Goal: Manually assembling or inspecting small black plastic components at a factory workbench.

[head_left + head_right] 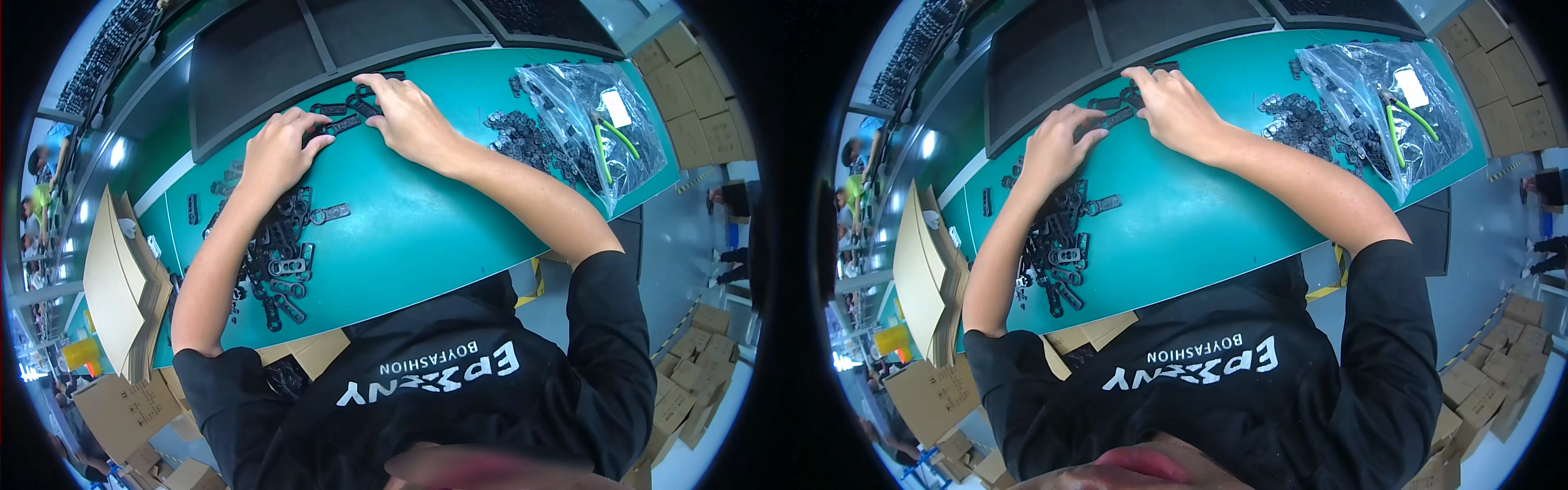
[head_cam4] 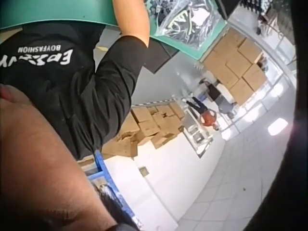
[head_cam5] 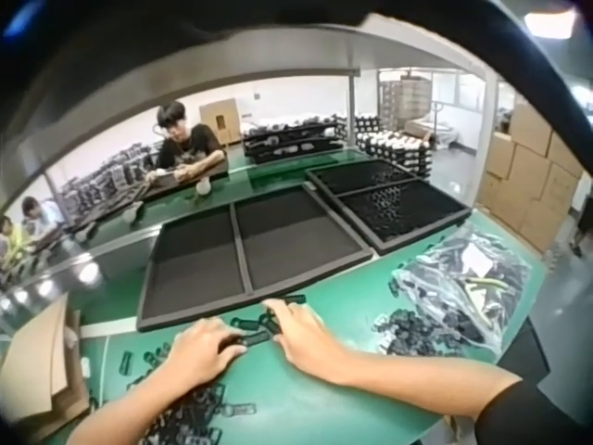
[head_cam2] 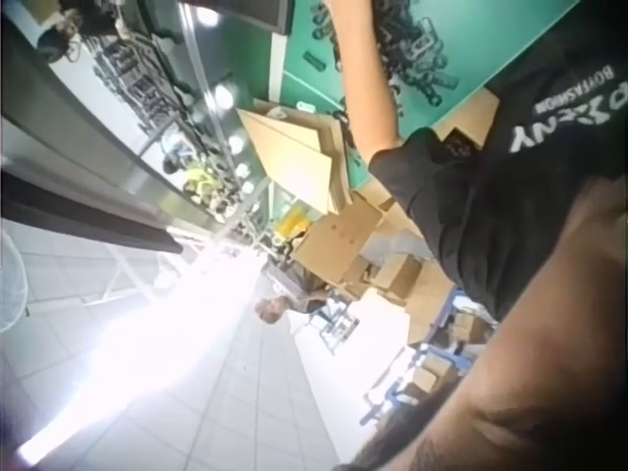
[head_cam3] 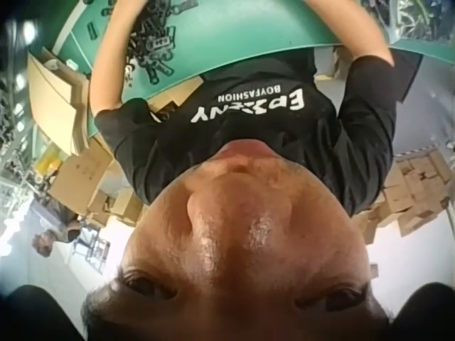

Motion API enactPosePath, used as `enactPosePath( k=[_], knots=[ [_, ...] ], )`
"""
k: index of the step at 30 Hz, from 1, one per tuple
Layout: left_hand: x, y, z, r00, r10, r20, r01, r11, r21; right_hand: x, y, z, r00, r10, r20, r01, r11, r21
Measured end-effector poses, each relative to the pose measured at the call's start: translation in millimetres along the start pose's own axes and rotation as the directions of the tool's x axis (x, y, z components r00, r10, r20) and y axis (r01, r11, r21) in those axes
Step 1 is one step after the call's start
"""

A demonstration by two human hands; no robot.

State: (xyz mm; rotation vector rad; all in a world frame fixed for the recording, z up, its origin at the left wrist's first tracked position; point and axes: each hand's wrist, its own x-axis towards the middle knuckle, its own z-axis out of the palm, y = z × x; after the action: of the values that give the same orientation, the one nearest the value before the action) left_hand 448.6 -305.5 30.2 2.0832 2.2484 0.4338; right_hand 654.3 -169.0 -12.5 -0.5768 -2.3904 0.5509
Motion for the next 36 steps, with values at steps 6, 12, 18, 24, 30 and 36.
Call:
enactPosePath(
  k=[6,12,18,24,30,36],
  knots=[
    [1,-9,-3,0.996,0.090,-0.014,-0.089,0.995,0.051,3,0,-7,1.000,0.013,0.014,-0.013,1.000,-0.016],
    [17,-13,-14,0.981,0.087,-0.176,-0.083,0.996,0.032,17,34,-76,0.995,-0.033,0.091,0.039,0.997,-0.063],
    [138,3,2,0.961,0.108,-0.254,-0.066,0.984,0.167,111,124,-123,0.974,0.043,0.223,-0.062,0.995,0.081],
    [178,-7,33,1.000,0.003,0.023,-0.004,0.999,0.033,122,156,-102,0.939,0.010,0.344,-0.052,0.992,0.115],
    [178,-7,34,0.994,0.087,0.071,-0.071,0.976,-0.204,122,184,-97,0.932,0.020,0.363,-0.108,0.969,0.224],
    [161,-5,15,0.996,0.087,0.026,-0.080,0.980,-0.181,128,179,-101,0.949,-0.174,0.264,0.100,0.957,0.271]
  ],
)
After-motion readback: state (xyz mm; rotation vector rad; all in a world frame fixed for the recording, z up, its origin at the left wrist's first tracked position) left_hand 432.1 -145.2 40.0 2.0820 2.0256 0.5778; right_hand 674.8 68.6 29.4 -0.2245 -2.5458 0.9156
